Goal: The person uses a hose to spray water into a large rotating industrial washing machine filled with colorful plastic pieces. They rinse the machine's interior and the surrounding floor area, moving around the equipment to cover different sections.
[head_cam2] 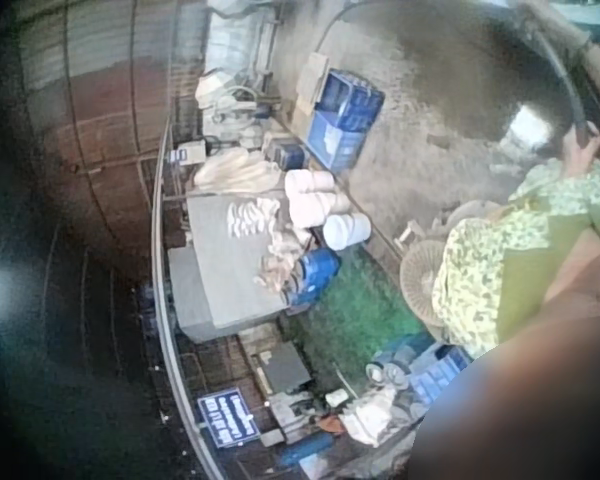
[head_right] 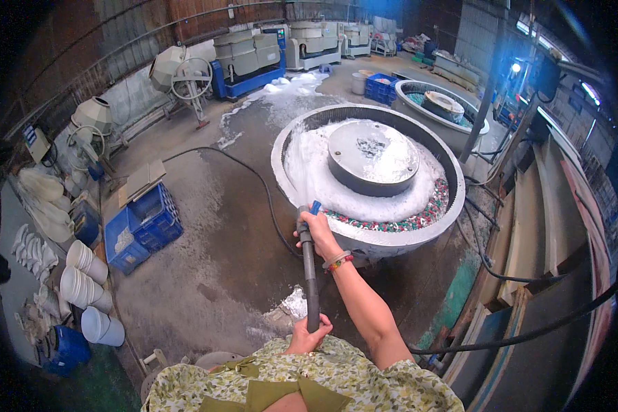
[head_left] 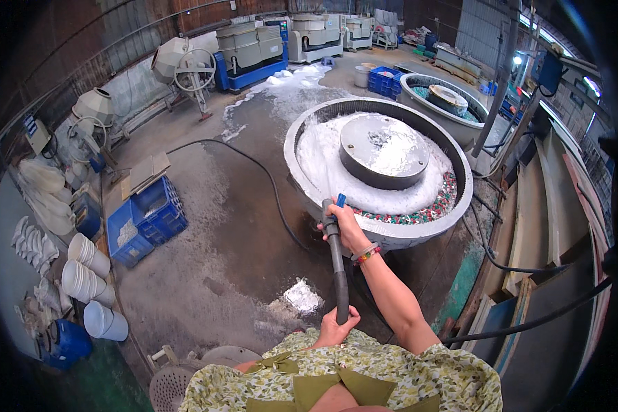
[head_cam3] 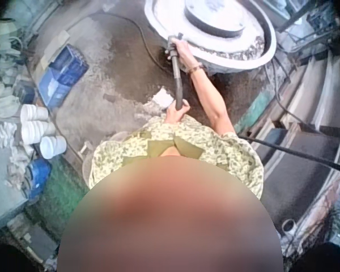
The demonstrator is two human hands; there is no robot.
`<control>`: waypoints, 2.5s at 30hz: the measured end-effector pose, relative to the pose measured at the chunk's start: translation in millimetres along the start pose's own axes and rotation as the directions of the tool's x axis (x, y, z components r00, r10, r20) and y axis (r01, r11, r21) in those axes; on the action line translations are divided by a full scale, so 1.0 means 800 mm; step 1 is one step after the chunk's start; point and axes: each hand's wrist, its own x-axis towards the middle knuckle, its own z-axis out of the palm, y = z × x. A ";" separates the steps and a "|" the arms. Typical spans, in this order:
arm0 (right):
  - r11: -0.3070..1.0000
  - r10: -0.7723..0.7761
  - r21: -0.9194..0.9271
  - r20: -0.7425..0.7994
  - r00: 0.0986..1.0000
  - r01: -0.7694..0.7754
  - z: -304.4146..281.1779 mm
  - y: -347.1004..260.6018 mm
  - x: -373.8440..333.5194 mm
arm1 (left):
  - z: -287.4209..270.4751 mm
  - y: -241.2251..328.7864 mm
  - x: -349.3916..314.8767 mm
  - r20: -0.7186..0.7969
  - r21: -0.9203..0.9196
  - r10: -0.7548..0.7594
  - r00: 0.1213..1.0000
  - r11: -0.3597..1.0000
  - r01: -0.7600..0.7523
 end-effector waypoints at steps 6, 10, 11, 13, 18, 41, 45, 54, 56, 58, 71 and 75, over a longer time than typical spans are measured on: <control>0.995 0.077 0.077 -0.126 0.989 -0.068 -0.030 0.019 0.002 | -0.025 0.028 0.000 0.046 0.102 -0.081 0.996 0.992 0.076; 0.986 0.151 0.098 -0.187 0.971 -0.135 -0.064 0.039 0.003 | -0.031 0.036 0.004 0.081 0.156 -0.067 0.994 0.986 0.054; 0.981 0.177 0.111 -0.211 0.961 -0.157 -0.067 0.042 0.003 | -0.033 0.029 0.007 0.087 0.147 -0.095 0.992 0.986 0.081; 0.981 0.187 0.083 -0.201 0.962 -0.173 -0.070 0.040 0.005 | -0.034 0.024 0.011 0.113 0.099 -0.134 0.985 0.987 0.123; 0.993 0.117 0.024 -0.222 0.968 -0.114 -0.074 0.031 -0.013 | -0.029 0.019 0.005 0.135 0.103 -0.130 0.982 0.988 0.117; 0.987 0.154 0.029 -0.441 0.884 -0.157 -0.178 0.033 -0.044 | 0.037 0.013 0.013 0.228 0.066 -0.157 0.961 0.987 0.146; 0.975 0.215 0.007 -0.270 0.939 -0.221 -0.105 0.044 0.001 | 0.017 0.016 0.005 0.067 -0.088 -0.147 0.987 0.984 0.153; 0.991 0.116 -0.051 -0.077 0.990 -0.120 -0.017 0.039 0.021 | -0.013 0.005 -0.001 -0.084 -0.113 -0.042 0.996 0.993 0.032; 0.984 0.171 -0.026 -0.080 0.982 -0.174 -0.027 0.050 0.032 | -0.019 0.012 0.000 -0.073 -0.110 -0.108 0.991 0.989 0.099; 0.977 0.214 0.013 -0.103 0.971 -0.214 -0.036 0.053 0.037 | -0.023 0.015 0.006 -0.049 -0.075 -0.100 0.994 0.993 0.096; 0.968 0.170 -0.165 -0.125 0.977 -0.190 0.005 0.051 0.047 | -0.043 0.025 0.011 0.044 -0.189 -0.166 0.985 0.967 0.172; 0.955 0.175 -0.230 -0.067 0.982 -0.186 0.024 0.062 0.063 | -0.056 0.025 0.012 0.020 -0.220 -0.153 0.988 0.963 0.154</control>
